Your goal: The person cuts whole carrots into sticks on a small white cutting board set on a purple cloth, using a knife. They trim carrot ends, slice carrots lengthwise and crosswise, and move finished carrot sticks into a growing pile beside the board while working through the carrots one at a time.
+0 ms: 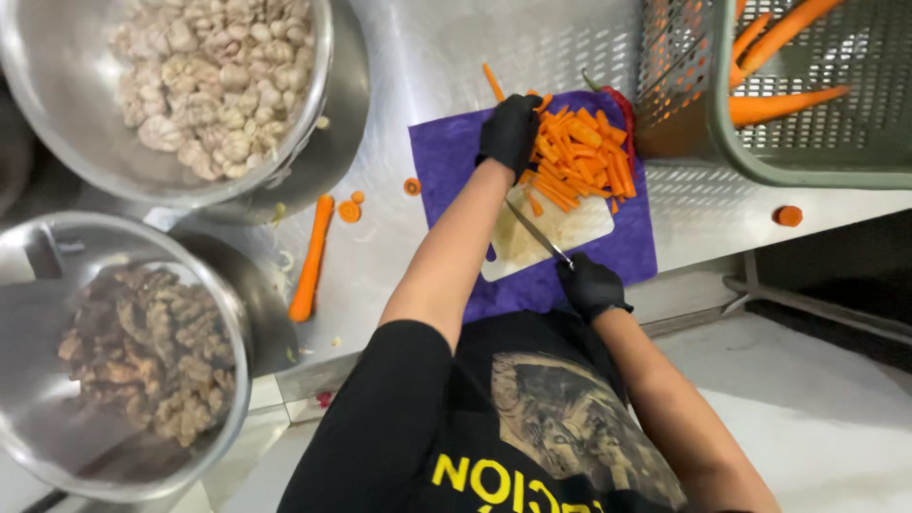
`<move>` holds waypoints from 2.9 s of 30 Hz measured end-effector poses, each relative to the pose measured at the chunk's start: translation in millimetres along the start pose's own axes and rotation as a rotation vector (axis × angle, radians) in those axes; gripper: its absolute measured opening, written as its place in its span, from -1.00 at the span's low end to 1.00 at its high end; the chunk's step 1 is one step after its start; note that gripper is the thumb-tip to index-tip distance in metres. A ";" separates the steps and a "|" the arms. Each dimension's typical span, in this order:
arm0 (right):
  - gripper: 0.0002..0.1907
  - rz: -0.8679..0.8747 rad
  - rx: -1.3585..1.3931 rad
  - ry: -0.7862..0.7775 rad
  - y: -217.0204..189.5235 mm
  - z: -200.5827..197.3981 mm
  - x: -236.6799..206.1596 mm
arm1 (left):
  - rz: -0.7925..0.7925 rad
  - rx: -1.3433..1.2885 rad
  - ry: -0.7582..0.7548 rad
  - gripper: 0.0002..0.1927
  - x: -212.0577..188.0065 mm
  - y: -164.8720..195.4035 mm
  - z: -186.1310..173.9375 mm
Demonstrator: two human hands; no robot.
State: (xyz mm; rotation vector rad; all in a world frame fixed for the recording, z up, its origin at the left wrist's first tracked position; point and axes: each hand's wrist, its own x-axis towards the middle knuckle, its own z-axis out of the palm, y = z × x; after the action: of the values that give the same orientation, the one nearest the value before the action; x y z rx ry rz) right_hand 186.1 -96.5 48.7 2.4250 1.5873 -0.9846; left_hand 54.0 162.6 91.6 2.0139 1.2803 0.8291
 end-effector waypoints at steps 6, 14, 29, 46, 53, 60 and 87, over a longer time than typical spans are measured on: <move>-0.55 0.023 0.074 -0.051 3.6 5.9 -13.5 | -0.073 0.347 -0.300 -0.87 38.3 -9.7 17.6; -0.52 -0.015 0.109 -0.103 10.9 7.4 0.3 | -0.270 -0.287 -0.113 -0.69 -19.4 -35.6 -10.5; -0.67 -0.022 0.123 -0.183 -41.1 -48.3 -65.1 | -0.695 -0.527 -0.037 -0.73 -211.9 -32.2 32.1; -0.58 0.116 -0.024 -0.327 -68.4 -50.5 -47.1 | -0.622 -0.385 -0.026 -0.72 -202.3 -27.3 35.4; -0.54 -0.066 -0.211 -0.344 -66.3 -20.2 -56.6 | -0.598 -0.433 -0.055 -0.80 -206.2 -30.2 31.5; -0.56 0.020 -0.076 -0.248 -63.4 9.1 -36.4 | -0.536 -0.302 -0.007 -0.78 -202.0 -28.0 27.1; -0.56 -0.072 0.073 -0.140 -57.2 -12.2 -27.4 | -0.675 -0.210 -0.127 -0.68 -164.9 -20.9 6.7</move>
State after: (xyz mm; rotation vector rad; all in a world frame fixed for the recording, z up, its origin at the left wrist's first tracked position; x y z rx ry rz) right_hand 136.4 -87.1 88.8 2.3008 1.6281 -1.2154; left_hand -7.9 16.6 41.4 1.3093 1.5804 0.4729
